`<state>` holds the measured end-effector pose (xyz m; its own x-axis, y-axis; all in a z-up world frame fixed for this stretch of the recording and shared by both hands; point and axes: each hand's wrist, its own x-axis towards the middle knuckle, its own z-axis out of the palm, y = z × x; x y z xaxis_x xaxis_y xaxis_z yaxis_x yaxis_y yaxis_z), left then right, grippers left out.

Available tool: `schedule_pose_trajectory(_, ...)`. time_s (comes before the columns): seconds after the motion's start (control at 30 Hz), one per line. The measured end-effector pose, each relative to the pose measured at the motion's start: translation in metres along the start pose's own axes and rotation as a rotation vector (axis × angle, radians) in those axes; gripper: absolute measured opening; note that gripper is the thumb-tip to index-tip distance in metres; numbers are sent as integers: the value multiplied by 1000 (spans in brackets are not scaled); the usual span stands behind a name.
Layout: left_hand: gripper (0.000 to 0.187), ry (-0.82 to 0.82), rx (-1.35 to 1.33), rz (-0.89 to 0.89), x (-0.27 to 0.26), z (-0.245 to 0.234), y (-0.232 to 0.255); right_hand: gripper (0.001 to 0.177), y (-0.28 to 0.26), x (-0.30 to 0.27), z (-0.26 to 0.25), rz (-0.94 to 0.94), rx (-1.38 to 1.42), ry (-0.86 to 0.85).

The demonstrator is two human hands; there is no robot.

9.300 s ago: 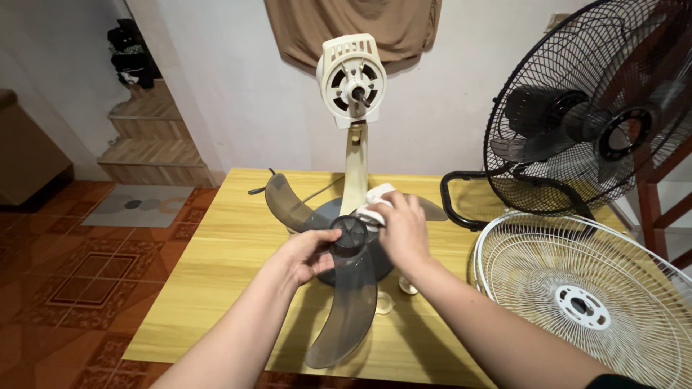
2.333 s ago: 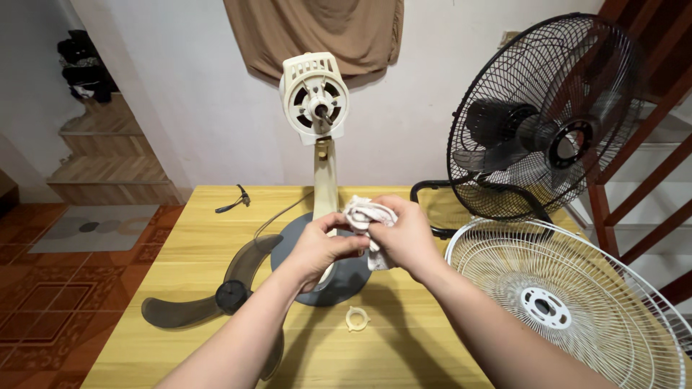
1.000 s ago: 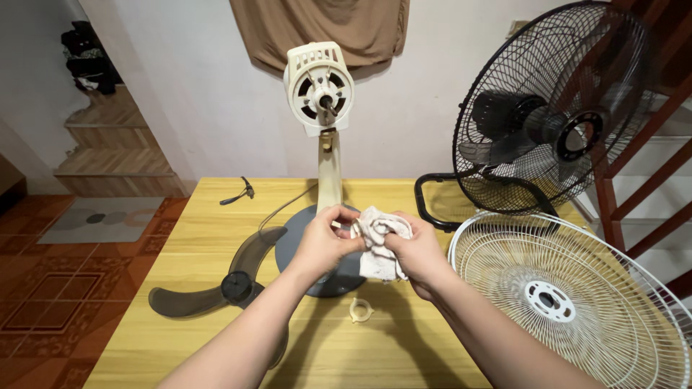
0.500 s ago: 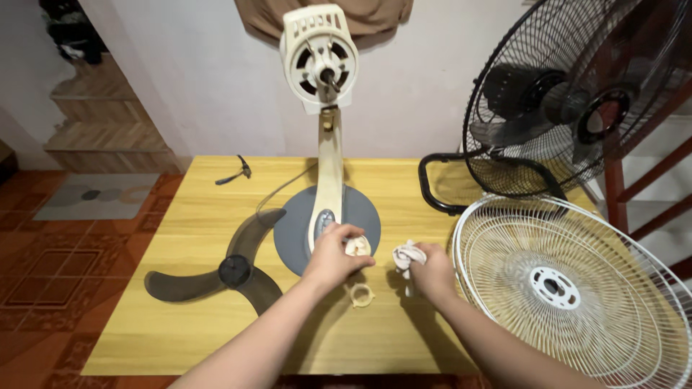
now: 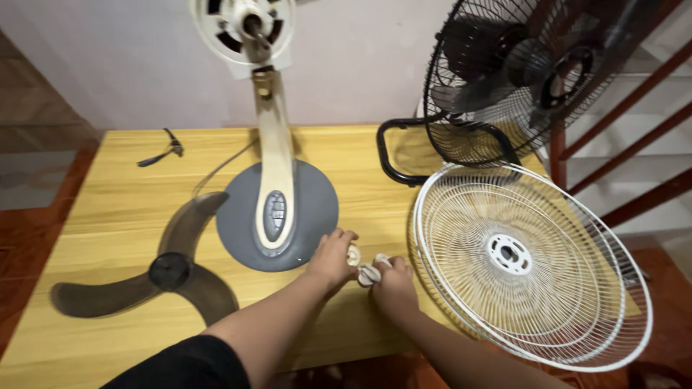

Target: The person reassembles a disassembled electric fan on a wooden table. They attach the front grille, then the fan blades, and finally secure the assembly with a central cap. The person uses a cloth to wipe the fan blades before installation.

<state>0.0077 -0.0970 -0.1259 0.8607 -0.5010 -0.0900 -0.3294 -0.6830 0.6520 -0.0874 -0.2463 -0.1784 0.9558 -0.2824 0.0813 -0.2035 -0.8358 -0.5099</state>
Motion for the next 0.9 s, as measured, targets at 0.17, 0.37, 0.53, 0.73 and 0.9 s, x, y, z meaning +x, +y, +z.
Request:
schedule_pose_trajectory(0.17, 64, -65, 77, -21, 11, 26, -17, 46, 11, -1, 7, 6, -52, -79)
schedule_pose_trajectory(0.37, 51, -44, 146, 45, 26, 53, -42, 51, 8, 2, 5, 43, -63, -182)
schedule_pose_trajectory(0.53, 47, 21, 169, 91, 30, 68, -54, 53, 6, 5, 5, 59, -102, -226)
schedule_pose_trajectory(0.73, 47, 44, 169, 87, 25, 65, -49, 53, 5, 6, 7, 59, -118, -237)
schedule_pose_trajectory(0.9, 66, -105, 135, -3, 18, 52, -41, 55, 5, 6, 8, 61, -106, -222)
